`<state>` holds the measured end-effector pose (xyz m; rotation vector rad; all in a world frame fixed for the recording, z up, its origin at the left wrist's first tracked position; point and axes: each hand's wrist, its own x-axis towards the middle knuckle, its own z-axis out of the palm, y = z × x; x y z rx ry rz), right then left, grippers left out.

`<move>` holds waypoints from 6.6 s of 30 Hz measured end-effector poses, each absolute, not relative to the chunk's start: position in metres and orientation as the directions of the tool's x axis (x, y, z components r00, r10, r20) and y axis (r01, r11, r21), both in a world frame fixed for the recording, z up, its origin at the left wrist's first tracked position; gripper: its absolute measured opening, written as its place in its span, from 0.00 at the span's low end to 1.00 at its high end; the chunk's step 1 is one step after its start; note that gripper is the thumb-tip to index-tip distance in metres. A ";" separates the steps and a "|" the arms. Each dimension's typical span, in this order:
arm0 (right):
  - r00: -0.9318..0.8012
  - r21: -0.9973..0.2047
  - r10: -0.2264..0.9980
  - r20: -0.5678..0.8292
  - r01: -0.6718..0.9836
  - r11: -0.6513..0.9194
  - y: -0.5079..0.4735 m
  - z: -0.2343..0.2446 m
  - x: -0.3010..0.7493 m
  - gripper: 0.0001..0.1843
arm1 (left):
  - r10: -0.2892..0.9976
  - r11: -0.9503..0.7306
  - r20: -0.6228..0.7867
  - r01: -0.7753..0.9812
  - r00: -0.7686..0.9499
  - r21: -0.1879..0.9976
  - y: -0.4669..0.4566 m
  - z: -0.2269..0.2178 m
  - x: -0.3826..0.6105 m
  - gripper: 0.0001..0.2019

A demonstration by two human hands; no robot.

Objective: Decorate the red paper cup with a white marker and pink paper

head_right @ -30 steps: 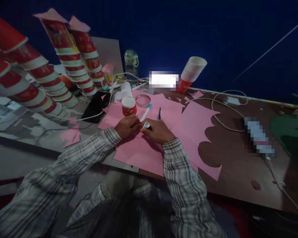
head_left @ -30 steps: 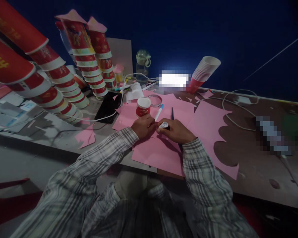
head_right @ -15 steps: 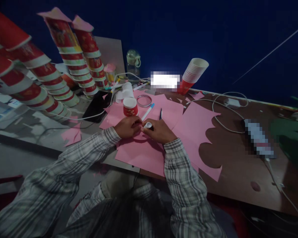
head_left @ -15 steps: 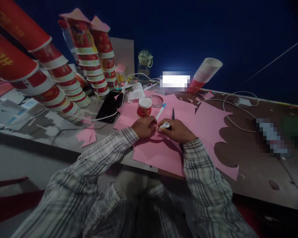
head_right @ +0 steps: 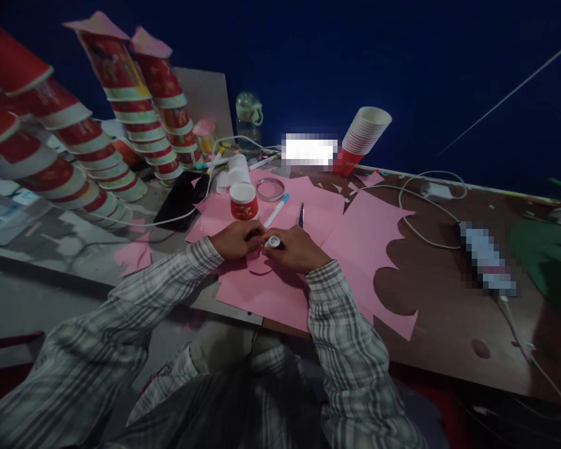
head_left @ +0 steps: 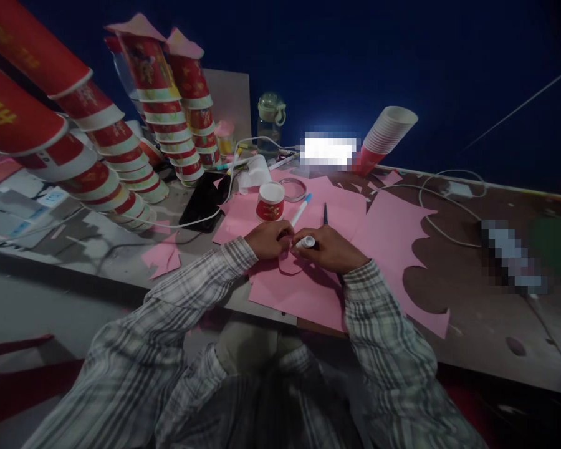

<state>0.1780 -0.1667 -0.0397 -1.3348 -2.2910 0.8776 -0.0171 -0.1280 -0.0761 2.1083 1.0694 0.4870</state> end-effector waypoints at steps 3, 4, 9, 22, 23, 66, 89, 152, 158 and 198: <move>-0.510 -0.621 0.859 0.055 0.656 0.429 -0.164 -0.044 0.180 0.12 | 0.812 -0.416 0.021 0.552 0.584 0.723 -0.129 -0.076 -0.017 0.11; -0.511 -0.603 0.856 0.072 0.661 0.446 -0.163 -0.045 0.180 0.12 | 0.818 -0.418 0.029 0.558 0.575 0.717 -0.130 -0.076 -0.017 0.11; -0.530 -0.550 0.844 0.089 0.680 0.485 -0.162 -0.046 0.181 0.12 | 0.855 -0.424 0.077 0.604 0.513 0.675 -0.134 -0.077 -0.013 0.05; -0.532 -0.506 0.843 0.083 0.706 0.495 -0.163 -0.044 0.180 0.12 | 0.850 -0.418 0.056 0.606 0.524 0.677 -0.133 -0.078 -0.013 0.13; -0.523 -0.512 0.849 0.074 0.711 0.482 -0.164 -0.042 0.181 0.12 | 0.856 -0.418 0.060 0.620 0.514 0.664 -0.133 -0.079 -0.013 0.14; -0.557 -0.586 0.830 0.033 0.662 0.467 -0.164 -0.045 0.181 0.11 | 0.843 -0.378 0.036 0.544 0.536 0.749 -0.131 -0.080 -0.014 0.09; -0.460 -0.576 0.888 -0.017 0.730 0.367 -0.168 -0.038 0.178 0.08 | 0.882 -0.378 0.132 0.512 0.452 0.771 -0.136 -0.084 -0.012 0.11; -0.349 -0.732 0.934 0.073 0.617 0.288 -0.170 -0.028 0.179 0.07 | 0.882 -0.361 0.175 0.391 0.437 0.846 -0.132 -0.091 -0.013 0.17; -0.434 -0.598 0.901 -0.019 0.727 0.337 -0.168 -0.040 0.171 0.08 | 0.881 -0.386 0.178 0.450 0.437 0.805 -0.133 -0.087 -0.011 0.11; -0.510 -0.562 0.860 -0.036 0.722 0.404 -0.171 -0.036 0.176 0.07 | 0.875 -0.337 0.089 0.465 0.476 0.818 -0.130 -0.087 -0.014 0.10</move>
